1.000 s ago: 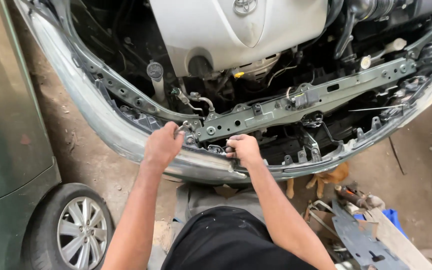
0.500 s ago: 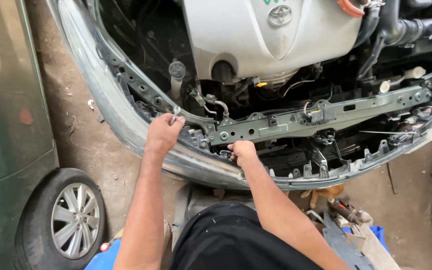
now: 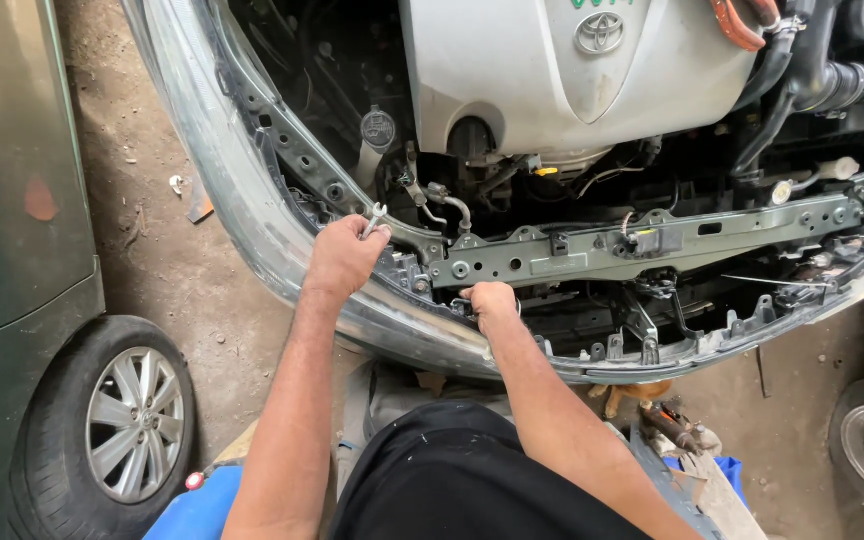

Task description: The person uses a wrench to tighten bolts on the front bumper support of a car with the hood open. They work on the left side first, then move to the center, and finally the right side of the bumper support.

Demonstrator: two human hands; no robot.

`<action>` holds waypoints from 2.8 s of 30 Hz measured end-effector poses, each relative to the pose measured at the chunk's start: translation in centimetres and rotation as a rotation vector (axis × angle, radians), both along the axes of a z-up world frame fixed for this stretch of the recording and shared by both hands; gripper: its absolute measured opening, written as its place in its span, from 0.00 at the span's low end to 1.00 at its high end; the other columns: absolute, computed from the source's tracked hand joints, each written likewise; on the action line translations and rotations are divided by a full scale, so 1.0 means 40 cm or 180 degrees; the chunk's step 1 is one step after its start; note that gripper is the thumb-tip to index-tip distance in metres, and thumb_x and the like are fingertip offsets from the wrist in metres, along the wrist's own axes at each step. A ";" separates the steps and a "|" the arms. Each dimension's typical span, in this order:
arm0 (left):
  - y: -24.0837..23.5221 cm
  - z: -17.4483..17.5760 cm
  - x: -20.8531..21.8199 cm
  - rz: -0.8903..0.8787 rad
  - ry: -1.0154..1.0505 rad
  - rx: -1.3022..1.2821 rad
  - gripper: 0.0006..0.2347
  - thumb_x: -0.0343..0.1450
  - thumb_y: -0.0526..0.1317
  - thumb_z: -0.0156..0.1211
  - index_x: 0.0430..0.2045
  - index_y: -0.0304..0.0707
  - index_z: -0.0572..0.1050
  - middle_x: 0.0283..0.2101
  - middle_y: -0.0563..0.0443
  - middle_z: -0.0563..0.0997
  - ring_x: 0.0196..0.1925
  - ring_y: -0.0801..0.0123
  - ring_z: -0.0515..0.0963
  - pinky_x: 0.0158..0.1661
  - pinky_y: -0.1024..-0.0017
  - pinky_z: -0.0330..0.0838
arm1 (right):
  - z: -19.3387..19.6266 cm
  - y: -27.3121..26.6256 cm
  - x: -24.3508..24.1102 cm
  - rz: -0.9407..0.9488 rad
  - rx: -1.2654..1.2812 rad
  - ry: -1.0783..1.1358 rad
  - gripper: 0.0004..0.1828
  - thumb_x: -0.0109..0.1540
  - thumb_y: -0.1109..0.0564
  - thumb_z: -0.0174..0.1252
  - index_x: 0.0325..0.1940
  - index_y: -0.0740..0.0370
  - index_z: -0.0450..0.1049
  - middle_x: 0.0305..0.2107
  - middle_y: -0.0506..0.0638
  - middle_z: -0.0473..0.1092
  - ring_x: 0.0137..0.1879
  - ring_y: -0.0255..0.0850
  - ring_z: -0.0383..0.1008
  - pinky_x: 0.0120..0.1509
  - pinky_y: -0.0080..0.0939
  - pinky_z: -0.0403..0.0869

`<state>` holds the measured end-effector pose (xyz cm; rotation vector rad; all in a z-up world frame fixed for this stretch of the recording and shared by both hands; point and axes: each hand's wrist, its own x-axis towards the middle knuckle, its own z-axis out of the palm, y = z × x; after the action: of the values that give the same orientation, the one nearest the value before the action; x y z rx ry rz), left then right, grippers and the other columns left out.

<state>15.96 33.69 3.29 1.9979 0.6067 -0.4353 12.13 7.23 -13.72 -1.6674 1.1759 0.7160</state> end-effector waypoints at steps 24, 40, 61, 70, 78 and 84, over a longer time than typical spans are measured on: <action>0.003 0.025 0.004 -0.0028 0.0071 0.0014 0.15 0.68 0.49 0.63 0.27 0.33 0.79 0.23 0.46 0.80 0.27 0.63 0.78 0.34 0.63 0.72 | 0.020 0.006 -0.004 -0.0386 0.0143 -0.0135 0.05 0.51 0.70 0.69 0.27 0.77 0.79 0.24 0.59 0.75 0.25 0.45 0.73 0.30 0.46 0.71; 0.001 0.016 0.001 0.0005 0.0041 0.0072 0.15 0.68 0.49 0.63 0.27 0.33 0.79 0.24 0.46 0.81 0.28 0.62 0.78 0.34 0.62 0.73 | 0.023 -0.002 -0.001 -0.0402 0.0543 0.0014 0.06 0.52 0.69 0.68 0.25 0.69 0.76 0.17 0.49 0.64 0.18 0.36 0.58 0.20 0.39 0.59; -0.008 0.038 0.003 -0.0007 0.0074 0.0094 0.15 0.69 0.49 0.63 0.29 0.33 0.80 0.24 0.46 0.81 0.28 0.63 0.78 0.35 0.64 0.73 | 0.045 0.012 0.006 -0.0330 0.0154 0.0039 0.06 0.52 0.67 0.64 0.25 0.75 0.75 0.15 0.55 0.65 0.16 0.41 0.60 0.19 0.42 0.59; -0.003 0.038 0.010 -0.0003 0.0128 0.0113 0.15 0.69 0.50 0.63 0.28 0.33 0.80 0.24 0.45 0.81 0.28 0.63 0.79 0.35 0.64 0.73 | -0.018 -0.021 -0.009 -0.0050 0.0126 -0.0078 0.09 0.54 0.64 0.62 0.23 0.72 0.73 0.17 0.57 0.69 0.16 0.44 0.65 0.19 0.45 0.63; -0.007 0.036 0.021 -0.0093 0.0168 0.0169 0.16 0.69 0.50 0.62 0.31 0.32 0.79 0.25 0.44 0.81 0.28 0.60 0.79 0.35 0.62 0.73 | 0.042 -0.018 -0.009 -0.0012 0.0490 0.0073 0.07 0.52 0.64 0.64 0.24 0.69 0.72 0.20 0.52 0.68 0.23 0.39 0.66 0.26 0.42 0.66; -0.008 0.023 0.024 -0.0120 0.0186 0.0228 0.16 0.69 0.50 0.62 0.30 0.32 0.79 0.25 0.43 0.81 0.29 0.59 0.79 0.35 0.62 0.73 | 0.041 0.013 -0.005 0.0365 0.0496 -0.0118 0.11 0.49 0.61 0.69 0.25 0.75 0.76 0.22 0.54 0.71 0.27 0.42 0.68 0.32 0.45 0.68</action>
<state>16.93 33.38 4.21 2.0735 0.6297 -0.5024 11.93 7.75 -12.09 -1.6196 0.9792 0.8235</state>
